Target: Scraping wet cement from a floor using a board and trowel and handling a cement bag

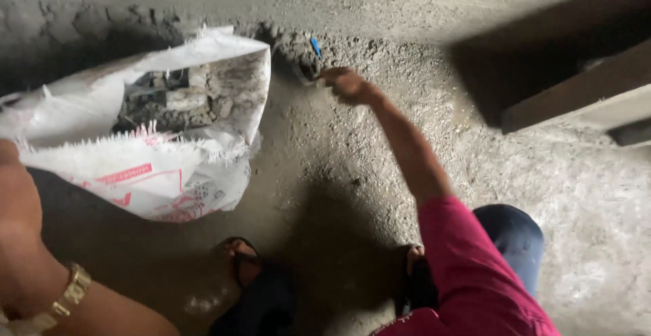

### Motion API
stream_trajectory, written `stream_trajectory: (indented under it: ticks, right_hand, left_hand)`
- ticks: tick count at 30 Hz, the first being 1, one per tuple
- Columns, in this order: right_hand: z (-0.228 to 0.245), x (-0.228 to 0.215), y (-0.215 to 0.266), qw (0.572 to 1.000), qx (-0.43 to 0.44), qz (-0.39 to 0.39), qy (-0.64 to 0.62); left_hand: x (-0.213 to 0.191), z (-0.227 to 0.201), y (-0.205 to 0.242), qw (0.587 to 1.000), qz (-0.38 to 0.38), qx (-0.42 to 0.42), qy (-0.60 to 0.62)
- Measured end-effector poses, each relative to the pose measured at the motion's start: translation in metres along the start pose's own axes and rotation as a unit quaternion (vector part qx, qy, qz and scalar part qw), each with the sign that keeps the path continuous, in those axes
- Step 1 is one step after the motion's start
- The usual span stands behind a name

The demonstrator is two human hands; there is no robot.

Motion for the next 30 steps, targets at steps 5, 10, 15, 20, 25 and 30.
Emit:
stream_trajectory:
  ticks: [5,10,15,20,25,30]
  right_hand:
    - [0.041,-0.01,0.075,0.949,0.034,-0.08,0.302]
    - [0.035,-0.04,0.134,0.807,-0.065,-0.025,0.586]
    - [0.029,-0.05,0.183,0.794,0.113,0.021,0.596]
    - [0.004,-0.076,0.196,0.753,0.148,0.056,0.638]
    - [-0.025,-0.08,0.157,0.696,0.119,0.012,0.708]
    - [-0.062,-0.123,0.033,0.587,-0.099,-0.119,0.795]
  left_hand:
    - [0.078,0.015,0.012,0.964,-0.087,0.031,-0.249]
    - [-0.137,-0.053,0.01,0.914,-0.095,-0.194,0.343]
    - [-0.273,-0.109,0.051,0.922,-0.129,-0.121,0.346]
    - [-0.415,-0.239,0.134,0.864,0.138,-0.22,0.431]
    - [-0.348,-0.342,0.214,0.86,0.094,-0.005,0.501]
    - [-0.318,-0.387,0.204,0.908,-0.022,0.013,0.418]
Point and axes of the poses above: each hand's wrist, its own y-axis away from the middle knuckle, its own x-axis out of the palm, z = x × y, the point moved 2 cm from there along -y, towards the middle knuckle, and after that the axes turned 2 degrees about x, right-handed, at the moved point
